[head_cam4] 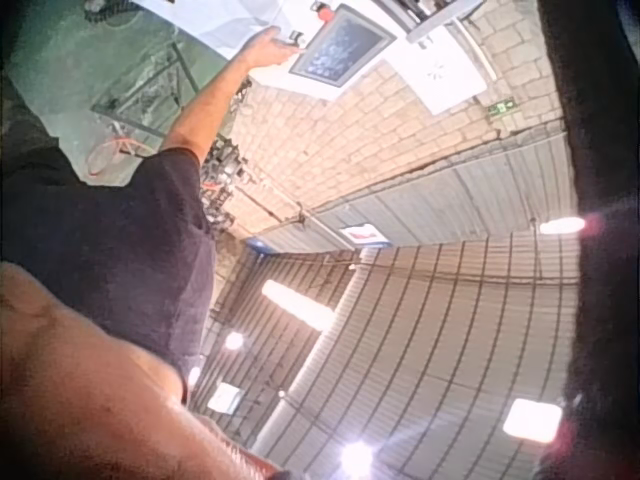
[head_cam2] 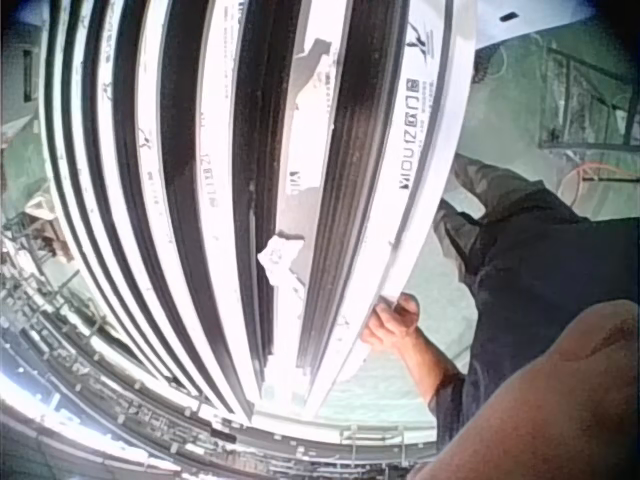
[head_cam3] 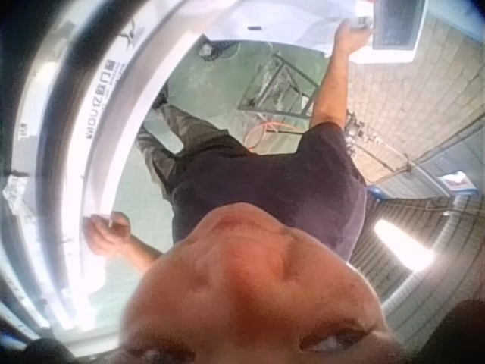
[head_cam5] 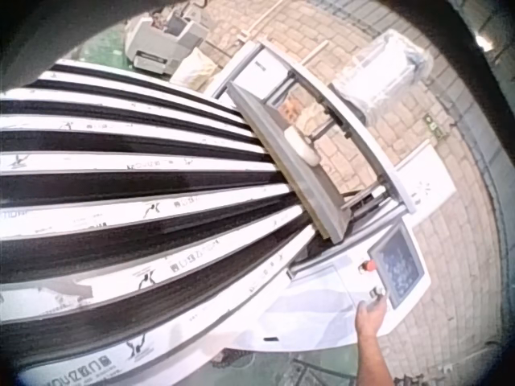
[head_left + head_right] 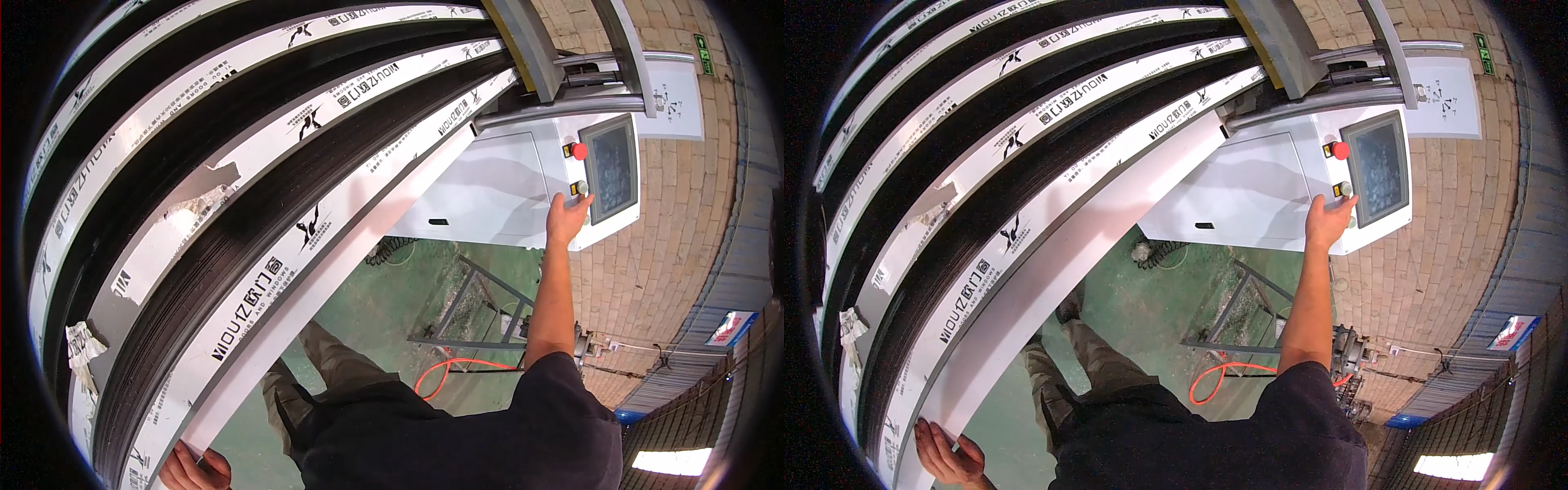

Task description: The person aligns metal profiles on a machine bed by hand, presses a button on the control panel, and holds the profiles as they feed into the wrapping machine.

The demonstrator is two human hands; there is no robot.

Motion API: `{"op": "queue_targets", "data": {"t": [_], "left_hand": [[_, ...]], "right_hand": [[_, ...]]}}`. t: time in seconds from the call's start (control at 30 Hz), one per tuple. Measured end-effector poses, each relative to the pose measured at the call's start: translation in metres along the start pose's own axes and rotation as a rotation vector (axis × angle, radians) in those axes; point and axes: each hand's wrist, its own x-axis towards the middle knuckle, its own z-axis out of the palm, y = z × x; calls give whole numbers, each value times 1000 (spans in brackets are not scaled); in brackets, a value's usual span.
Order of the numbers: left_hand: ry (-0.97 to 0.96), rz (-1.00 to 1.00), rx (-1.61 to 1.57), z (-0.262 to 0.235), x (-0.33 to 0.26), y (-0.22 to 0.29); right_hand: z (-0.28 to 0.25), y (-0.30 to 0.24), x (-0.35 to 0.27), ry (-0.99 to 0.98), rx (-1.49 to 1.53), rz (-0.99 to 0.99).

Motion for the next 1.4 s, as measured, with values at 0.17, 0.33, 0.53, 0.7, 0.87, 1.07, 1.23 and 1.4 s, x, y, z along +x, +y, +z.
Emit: {"op": "queue_targets", "data": {"t": [0.17,0.33,0.53,0.7,0.87,1.07,1.23,1.4], "left_hand": [[-162,6,-40,-9,-24,-10],[-111,-9,-67,-8,-19,-9],[-51,-30,-47,-5,-5,1],[-1,-17,-29,-12,-5,3],[9,-7,-17,-7,1,7],[14,-38,14,-17,-2,8],[17,-74,-33,-5,0,11],[14,-112,-53,-14,0,10]], "right_hand": [[-8,-6,-3,-51,34,30],[-21,-7,-4,-98,49,14],[-41,25,-15,-28,48,-22],[-37,62,-48,84,-21,-34],[-40,92,-60,6,3,184],[-56,77,-41,-97,82,181],[-54,100,-40,-96,-1,-15],[-37,83,-44,-103,-21,117]]}}
